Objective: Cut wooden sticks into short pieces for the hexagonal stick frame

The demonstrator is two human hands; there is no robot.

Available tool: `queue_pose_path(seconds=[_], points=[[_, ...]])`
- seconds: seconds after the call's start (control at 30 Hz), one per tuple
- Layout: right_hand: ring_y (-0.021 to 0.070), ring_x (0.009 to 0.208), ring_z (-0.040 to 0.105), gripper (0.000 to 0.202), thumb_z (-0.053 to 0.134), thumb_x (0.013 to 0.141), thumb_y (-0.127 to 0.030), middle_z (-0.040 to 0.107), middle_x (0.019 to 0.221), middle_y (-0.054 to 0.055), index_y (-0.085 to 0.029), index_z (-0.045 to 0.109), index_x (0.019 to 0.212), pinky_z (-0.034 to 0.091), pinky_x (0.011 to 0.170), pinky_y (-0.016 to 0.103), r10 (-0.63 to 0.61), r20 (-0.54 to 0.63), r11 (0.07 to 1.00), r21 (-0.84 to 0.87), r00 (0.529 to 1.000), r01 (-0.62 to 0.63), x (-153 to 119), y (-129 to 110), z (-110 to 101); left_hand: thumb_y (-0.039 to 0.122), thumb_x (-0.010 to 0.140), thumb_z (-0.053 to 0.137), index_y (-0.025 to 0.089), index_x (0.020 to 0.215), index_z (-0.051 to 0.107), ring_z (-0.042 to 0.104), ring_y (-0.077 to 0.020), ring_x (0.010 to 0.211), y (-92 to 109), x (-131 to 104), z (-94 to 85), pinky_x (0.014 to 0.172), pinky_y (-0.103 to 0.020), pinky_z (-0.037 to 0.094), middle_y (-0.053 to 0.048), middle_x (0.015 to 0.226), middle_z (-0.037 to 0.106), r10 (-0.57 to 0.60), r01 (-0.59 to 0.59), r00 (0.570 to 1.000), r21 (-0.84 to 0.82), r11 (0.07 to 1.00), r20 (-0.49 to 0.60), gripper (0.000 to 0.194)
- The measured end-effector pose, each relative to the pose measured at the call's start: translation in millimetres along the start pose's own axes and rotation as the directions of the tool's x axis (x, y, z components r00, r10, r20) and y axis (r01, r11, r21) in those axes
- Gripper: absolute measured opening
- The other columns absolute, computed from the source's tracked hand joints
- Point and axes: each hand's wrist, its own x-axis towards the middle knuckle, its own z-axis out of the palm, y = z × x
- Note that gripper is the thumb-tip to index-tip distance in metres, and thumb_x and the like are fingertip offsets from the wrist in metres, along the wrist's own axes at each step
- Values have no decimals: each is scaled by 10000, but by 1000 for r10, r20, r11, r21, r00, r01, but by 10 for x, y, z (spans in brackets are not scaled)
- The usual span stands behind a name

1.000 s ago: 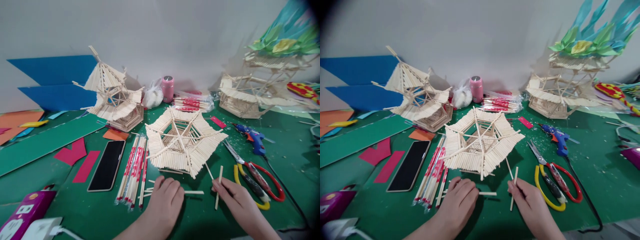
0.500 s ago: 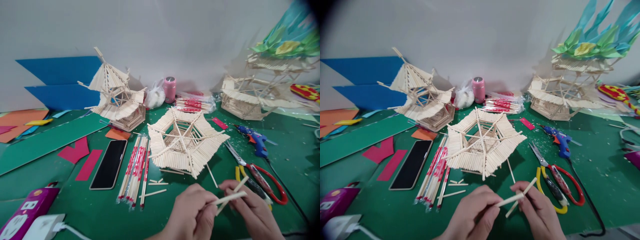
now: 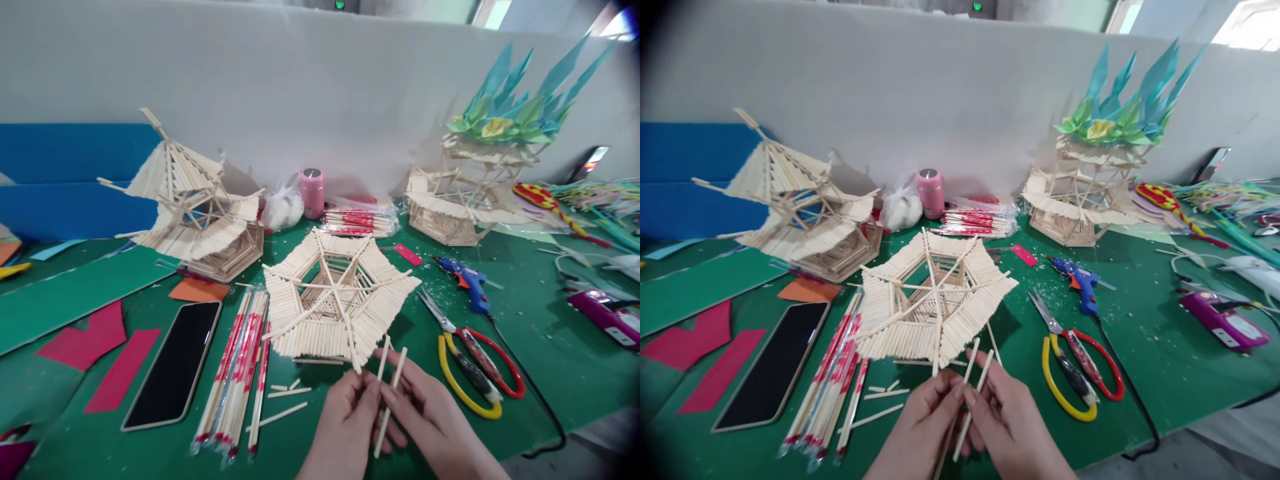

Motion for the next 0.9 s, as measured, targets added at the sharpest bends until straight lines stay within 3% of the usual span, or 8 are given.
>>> queue_pose_path(seconds=[0.07,0.17,0.3,0.53,0.9], points=[[132,471,524,447,391,876,-419,520,590,-19,-133,399,1220,432,474,238,-21,21,1000,-15,1000,22,28,-23,-8,510,746,530,151,725,470,390,-57,355,-32,-4,-35,399,-185,262,67,401,460,49,-49,999,42,998,7,364],[145,623,535,400,377,881,-422,571,711,29,-129,529,1107,437,577,237,-83,-66,983,-170,994,71,35,-88,-47,524,738,547,152,684,469,312,-35,337,-83,1,-83,387,-181,204,92,375,397,68,-68,998,47,997,-5,383],[122,584,481,409,365,883,-441,527,629,3,-128,616,964,405,542,208,-95,-185,975,-216,978,54,23,-141,-65,549,679,599,148,659,477,353,-25,336,-114,13,-99,374,-177,213,62,468,480,41,-41,999,7,999,-2,420],[143,535,532,437,364,876,-471,491,529,-11,-114,581,1005,414,502,234,-57,-114,993,-113,992,44,27,-78,-57,573,625,628,136,708,528,496,-60,378,-42,-13,-77,416,-193,338,26,568,573,-39,38,998,18,999,52,455],[129,465,533,420,353,879,-477,480,490,-27,-135,571,988,416,462,218,-32,-88,998,-63,996,27,38,-109,-43,571,609,642,138,670,528,500,-67,369,-38,-21,-75,411,-197,352,24,535,574,-45,45,998,3,999,51,451]])
